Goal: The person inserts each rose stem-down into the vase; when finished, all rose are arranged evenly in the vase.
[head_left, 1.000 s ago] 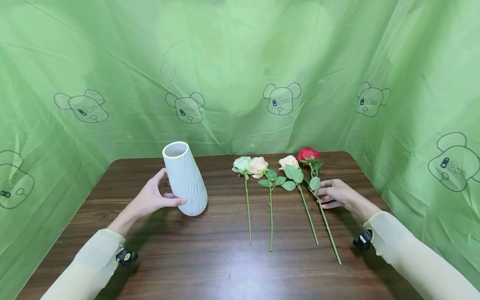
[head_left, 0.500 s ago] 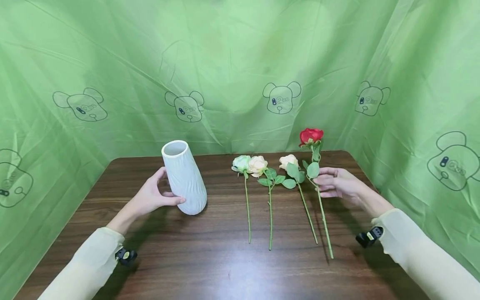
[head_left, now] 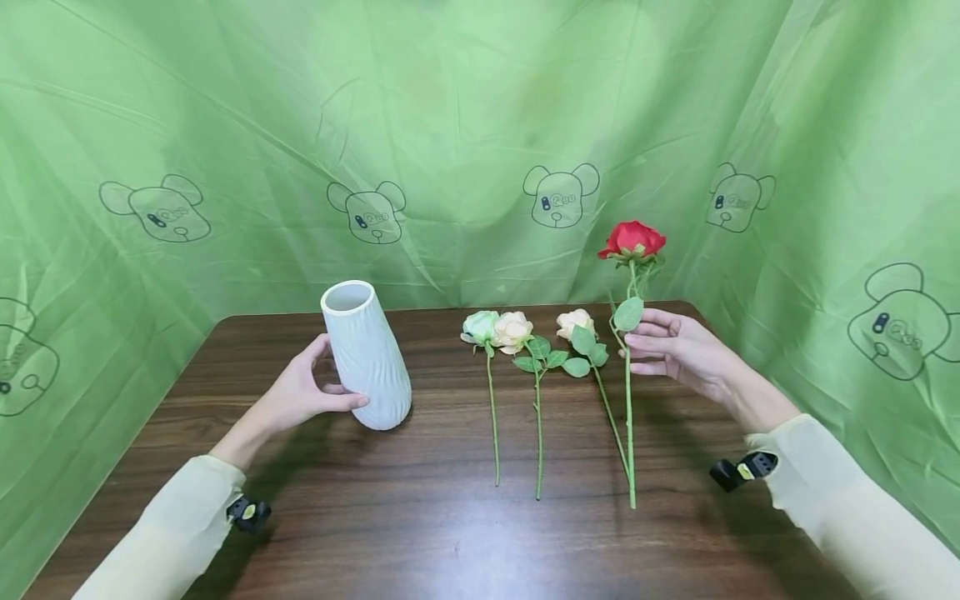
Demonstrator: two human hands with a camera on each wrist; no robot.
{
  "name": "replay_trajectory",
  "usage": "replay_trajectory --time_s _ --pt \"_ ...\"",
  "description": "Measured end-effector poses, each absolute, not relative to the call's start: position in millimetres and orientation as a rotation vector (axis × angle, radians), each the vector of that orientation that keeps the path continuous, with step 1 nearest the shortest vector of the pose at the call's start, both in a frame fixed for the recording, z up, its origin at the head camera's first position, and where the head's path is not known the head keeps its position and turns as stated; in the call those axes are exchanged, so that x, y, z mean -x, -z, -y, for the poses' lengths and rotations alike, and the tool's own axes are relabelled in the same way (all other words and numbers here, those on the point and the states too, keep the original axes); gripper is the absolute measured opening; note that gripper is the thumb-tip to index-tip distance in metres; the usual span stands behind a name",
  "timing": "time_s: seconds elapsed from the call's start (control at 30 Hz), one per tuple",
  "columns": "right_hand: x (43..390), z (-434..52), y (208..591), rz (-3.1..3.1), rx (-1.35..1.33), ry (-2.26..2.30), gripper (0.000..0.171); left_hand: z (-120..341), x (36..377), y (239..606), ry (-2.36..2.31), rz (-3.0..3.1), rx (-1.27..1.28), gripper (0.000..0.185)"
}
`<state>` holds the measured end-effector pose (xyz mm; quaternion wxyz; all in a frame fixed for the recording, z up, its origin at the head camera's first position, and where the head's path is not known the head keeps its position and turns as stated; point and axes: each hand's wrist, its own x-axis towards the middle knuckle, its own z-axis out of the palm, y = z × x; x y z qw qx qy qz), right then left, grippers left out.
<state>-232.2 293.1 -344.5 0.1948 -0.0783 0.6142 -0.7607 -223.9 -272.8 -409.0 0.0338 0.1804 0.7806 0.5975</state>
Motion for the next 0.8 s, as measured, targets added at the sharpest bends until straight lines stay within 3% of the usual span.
replay_trajectory --time_s 0.27,0.8 --pt "223.6 -275.9 332.8 -1.658 0.244 2.199 0.048 273.9 224.5 410.7 -1.846 -2.401 -0.568 0.083" --pt "216.3 -248.0 314.1 -1.672 0.246 2.172 0.051 272.2 223.8 409.0 -1.833 -2.407 -0.550 0.081"
